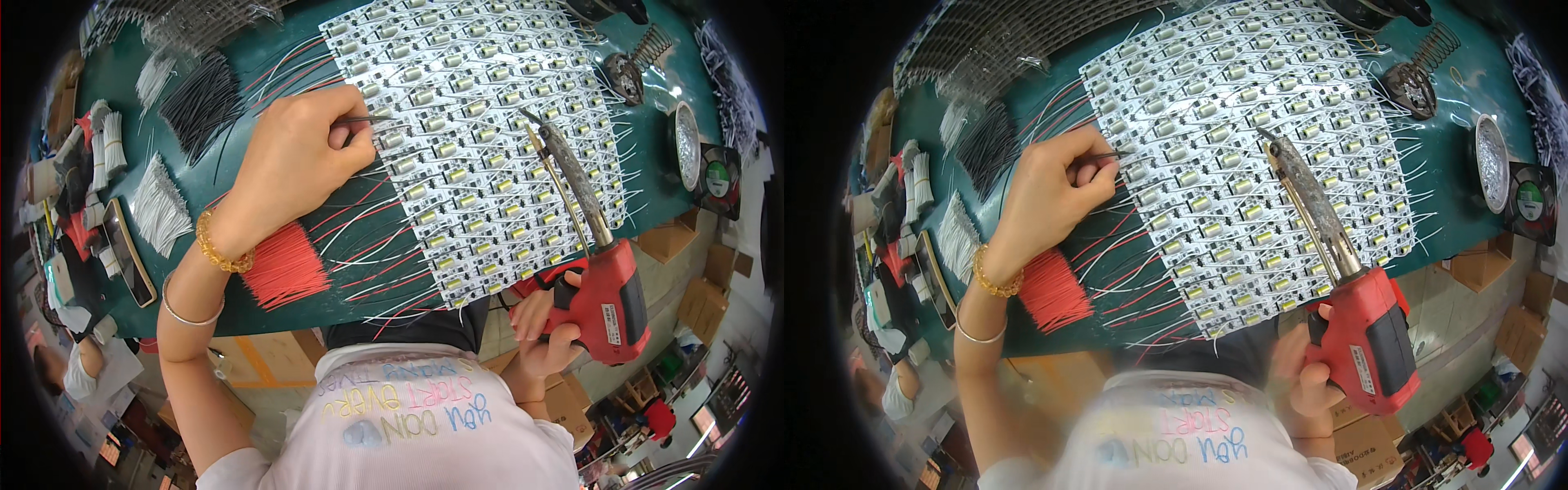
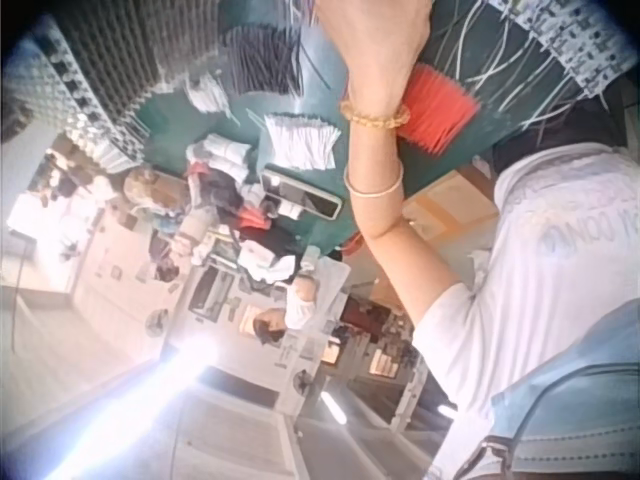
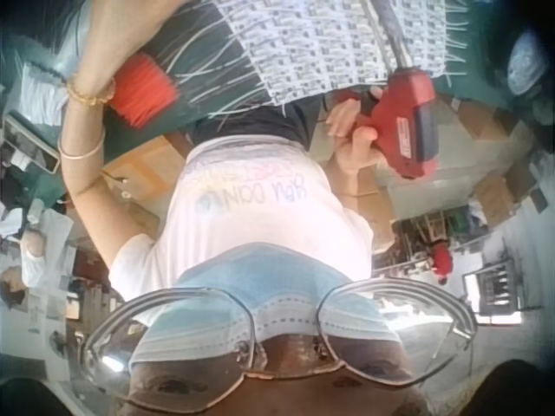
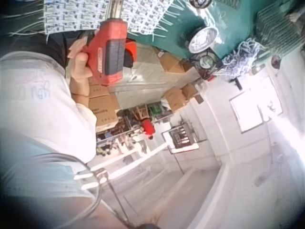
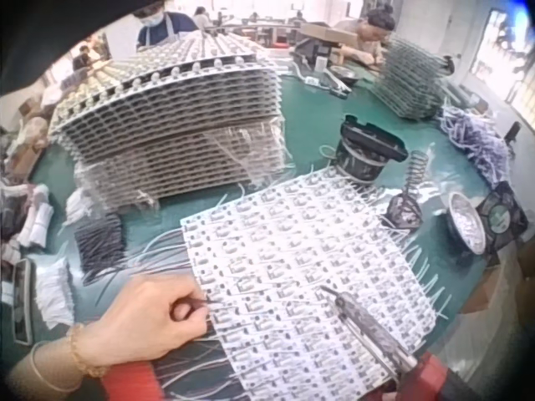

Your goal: The person uses a soldering iron to attach red and white wires to a large LED panel. They systematically pick up wires from piles on the table and solder them to specific points on the circuit board, working across the surface of the panel.

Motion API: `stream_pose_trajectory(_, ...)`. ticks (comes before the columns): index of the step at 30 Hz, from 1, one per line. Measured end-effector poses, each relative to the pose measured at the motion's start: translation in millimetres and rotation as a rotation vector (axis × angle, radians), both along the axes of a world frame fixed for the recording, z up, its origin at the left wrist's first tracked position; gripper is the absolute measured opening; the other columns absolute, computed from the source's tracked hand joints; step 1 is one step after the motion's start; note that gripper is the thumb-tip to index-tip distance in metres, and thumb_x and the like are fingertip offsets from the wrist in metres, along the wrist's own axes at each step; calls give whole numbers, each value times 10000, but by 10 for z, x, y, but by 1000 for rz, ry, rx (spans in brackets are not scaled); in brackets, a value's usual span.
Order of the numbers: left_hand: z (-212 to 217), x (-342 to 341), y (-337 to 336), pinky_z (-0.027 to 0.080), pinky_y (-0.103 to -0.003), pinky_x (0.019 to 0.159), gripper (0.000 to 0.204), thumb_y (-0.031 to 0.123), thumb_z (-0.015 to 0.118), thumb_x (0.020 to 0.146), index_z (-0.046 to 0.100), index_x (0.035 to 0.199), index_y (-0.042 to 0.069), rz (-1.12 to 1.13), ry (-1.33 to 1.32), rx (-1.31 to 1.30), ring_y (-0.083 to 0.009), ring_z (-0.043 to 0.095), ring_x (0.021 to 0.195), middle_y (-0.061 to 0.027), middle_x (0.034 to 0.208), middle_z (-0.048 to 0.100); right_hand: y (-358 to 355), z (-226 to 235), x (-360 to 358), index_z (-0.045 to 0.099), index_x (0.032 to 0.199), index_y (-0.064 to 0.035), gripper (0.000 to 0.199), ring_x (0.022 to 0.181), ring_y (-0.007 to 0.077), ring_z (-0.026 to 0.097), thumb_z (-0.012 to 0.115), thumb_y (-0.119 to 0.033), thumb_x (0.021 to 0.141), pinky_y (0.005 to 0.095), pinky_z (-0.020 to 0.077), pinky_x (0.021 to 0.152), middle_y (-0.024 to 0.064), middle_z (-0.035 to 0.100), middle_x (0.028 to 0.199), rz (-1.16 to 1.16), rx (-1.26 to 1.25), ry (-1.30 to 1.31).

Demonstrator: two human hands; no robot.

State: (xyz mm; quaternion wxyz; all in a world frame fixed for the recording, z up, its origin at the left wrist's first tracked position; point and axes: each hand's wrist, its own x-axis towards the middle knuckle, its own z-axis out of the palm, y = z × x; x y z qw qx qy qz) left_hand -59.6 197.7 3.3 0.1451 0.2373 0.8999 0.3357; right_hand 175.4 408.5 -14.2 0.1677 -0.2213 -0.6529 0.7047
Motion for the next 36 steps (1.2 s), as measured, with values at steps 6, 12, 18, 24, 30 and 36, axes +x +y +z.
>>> stream_pose_trajectory(6, -20, 7, 49, 433, -361, 554, 142, 106, 665, 834, 567, 837, 4, 87, 38, 248, -258, 568, 560, -114, 631, 566, -59, 22, -38, 365, 1289, 49, 736, 415, 111, 435, 550, -549, 902, 259, 396, 453, -7, 440, 521, 51, 70, 39)
stream_pose_trajectory(12, -102, 62, 156, 435, -247, 545, 115, 70, 660, 863, 589, 842, -18, -22, 133, 216, -111, 545, 619, -77, 735, 604, -115, 49, -37, 395, 1270, 43, 780, 427, 114, 448, 579, -594, 860, 259, 378, 459, -8, 447, 512, 135, 92, -46)
stream_pose_trajectory(18, -162, 50, 162, 457, -276, 537, 114, 56, 669, 833, 581, 799, -8, -37, 263, 177, -168, 581, 619, -83, 727, 595, -119, 47, -61, 400, 1268, 47, 819, 436, 116, 456, 589, -622, 834, 259, 378, 468, -14, 444, 515, 118, 132, -97)
stream_pose_trajectory(24, -97, 44, 176, 441, -288, 531, 127, 62, 670, 825, 571, 773, 1, 114, 232, 249, -182, 577, 597, -75, 705, 588, 31, -35, 34, 398, 1268, 51, 849, 444, 119, 462, 591, -642, 817, 263, 386, 474, -12, 446, 519, 232, 229, -99)
stream_pose_trajectory(30, -229, 85, 153, 327, -214, 472, 86, 44, 686, 819, 613, 796, 5, 39, 148, 279, -52, 462, 552, -12, 677, 584, -111, 31, -28, 412, 1251, 52, 873, 443, 120, 458, 611, -657, 783, 269, 394, 479, -4, 459, 524, 185, 128, -116)
stream_pose_trajectory(36, -211, 101, 155, 322, -223, 467, 107, 48, 691, 809, 600, 768, 8, 59, 151, 259, -62, 441, 537, -14, 658, 567, -22, -155, 110, 422, 1226, 44, 854, 440, 124, 457, 618, -656, 776, 275, 394, 478, -4, 462, 526, 208, 196, -126)
